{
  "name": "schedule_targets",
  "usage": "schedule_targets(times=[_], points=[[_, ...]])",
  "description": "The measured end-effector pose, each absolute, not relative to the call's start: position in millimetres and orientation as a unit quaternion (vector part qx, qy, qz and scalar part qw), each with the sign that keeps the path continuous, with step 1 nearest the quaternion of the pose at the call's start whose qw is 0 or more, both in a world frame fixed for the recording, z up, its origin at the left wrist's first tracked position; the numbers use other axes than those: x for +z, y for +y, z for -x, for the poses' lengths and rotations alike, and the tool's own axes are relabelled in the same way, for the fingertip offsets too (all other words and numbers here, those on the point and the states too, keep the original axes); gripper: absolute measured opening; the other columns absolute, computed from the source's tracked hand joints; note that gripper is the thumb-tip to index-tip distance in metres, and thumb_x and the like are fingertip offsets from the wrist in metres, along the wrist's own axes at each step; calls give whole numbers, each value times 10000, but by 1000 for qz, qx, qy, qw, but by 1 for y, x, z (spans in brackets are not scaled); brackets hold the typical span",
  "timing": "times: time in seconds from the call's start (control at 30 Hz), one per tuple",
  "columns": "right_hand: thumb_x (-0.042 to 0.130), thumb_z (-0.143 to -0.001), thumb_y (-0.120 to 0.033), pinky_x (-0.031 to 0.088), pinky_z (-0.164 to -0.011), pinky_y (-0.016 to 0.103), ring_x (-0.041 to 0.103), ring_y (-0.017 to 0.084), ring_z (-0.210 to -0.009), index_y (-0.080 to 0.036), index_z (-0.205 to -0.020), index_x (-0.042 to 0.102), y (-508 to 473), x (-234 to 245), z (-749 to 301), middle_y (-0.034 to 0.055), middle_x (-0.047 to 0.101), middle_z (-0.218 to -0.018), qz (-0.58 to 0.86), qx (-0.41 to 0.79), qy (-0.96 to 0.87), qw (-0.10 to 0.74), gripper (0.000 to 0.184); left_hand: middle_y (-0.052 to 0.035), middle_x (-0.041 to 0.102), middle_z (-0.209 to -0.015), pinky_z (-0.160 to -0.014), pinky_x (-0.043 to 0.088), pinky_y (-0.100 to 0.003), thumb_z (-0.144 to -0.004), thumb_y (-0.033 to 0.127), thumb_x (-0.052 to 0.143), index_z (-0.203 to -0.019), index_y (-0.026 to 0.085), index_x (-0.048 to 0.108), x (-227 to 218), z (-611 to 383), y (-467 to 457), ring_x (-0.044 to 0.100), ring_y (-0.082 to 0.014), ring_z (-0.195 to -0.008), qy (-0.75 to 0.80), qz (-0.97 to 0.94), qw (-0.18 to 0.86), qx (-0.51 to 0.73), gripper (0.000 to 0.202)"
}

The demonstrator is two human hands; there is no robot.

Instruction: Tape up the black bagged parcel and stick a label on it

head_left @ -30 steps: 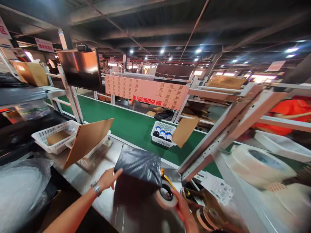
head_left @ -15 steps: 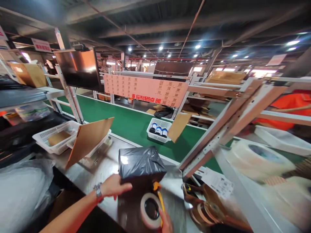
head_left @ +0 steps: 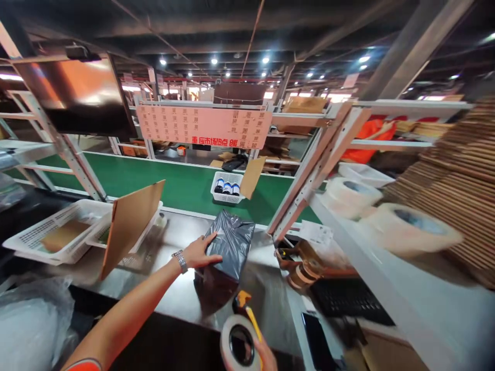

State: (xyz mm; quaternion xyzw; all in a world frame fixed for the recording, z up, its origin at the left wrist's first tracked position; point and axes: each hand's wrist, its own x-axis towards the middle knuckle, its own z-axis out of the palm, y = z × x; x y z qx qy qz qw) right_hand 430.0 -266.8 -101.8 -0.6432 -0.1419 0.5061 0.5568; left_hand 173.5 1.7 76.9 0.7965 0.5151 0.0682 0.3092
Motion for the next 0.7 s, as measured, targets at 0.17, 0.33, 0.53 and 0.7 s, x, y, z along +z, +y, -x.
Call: schedule_targets(times=[0.17, 0.33, 0.53, 0.7], points=[[919, -611, -732, 711, -1069, 518, 783, 451, -1353, -238, -1189, 898, -300, -117, -346, 97, 901, -1230, 658, 464, -81, 588, 761, -267, 784, -1445, -1140, 574, -478, -1077, 747, 550, -1876, 121, 211, 75, -176, -39, 763, -422, -1357, 519, -805, 285, 22, 1070], [938, -542, -638, 710, -951, 385, 832, 353, -1205, -206, -1046, 856, -272, -114, -341, 78, 904, -1104, 655, 389, 20, 647, 669, -276, 836, -1279, -1058, 595, -470, -1104, 719, 516, -1853, 33, 195, 79, -175, -78, 806, -424, -1244, 501, -824, 265, 9, 1065], [937, -593, -674, 710, -853, 375, 819, 360, -1217, -206, -1154, 862, -301, -103, -293, 80, 896, -1179, 666, 371, 36, 646, 735, -315, 822, -1262, -1012, 609, -464, -1094, 625, 610, -1832, -50, 164, 75, -158, -81, 808, -433, -1228, 460, -851, 255, -19, 1095], [1006, -617, -736, 657, -1119, 438, 753, 414, -1377, -223, -1148, 928, -336, -96, -211, 99, 884, -1311, 637, 480, -46, 601, 743, -302, 831, -1220, -963, 623, -473, -1087, 685, 614, -1826, -42, 212, 70, -158, -72, 821, -443, -1182, 447, -860, 245, -5, 1112]])
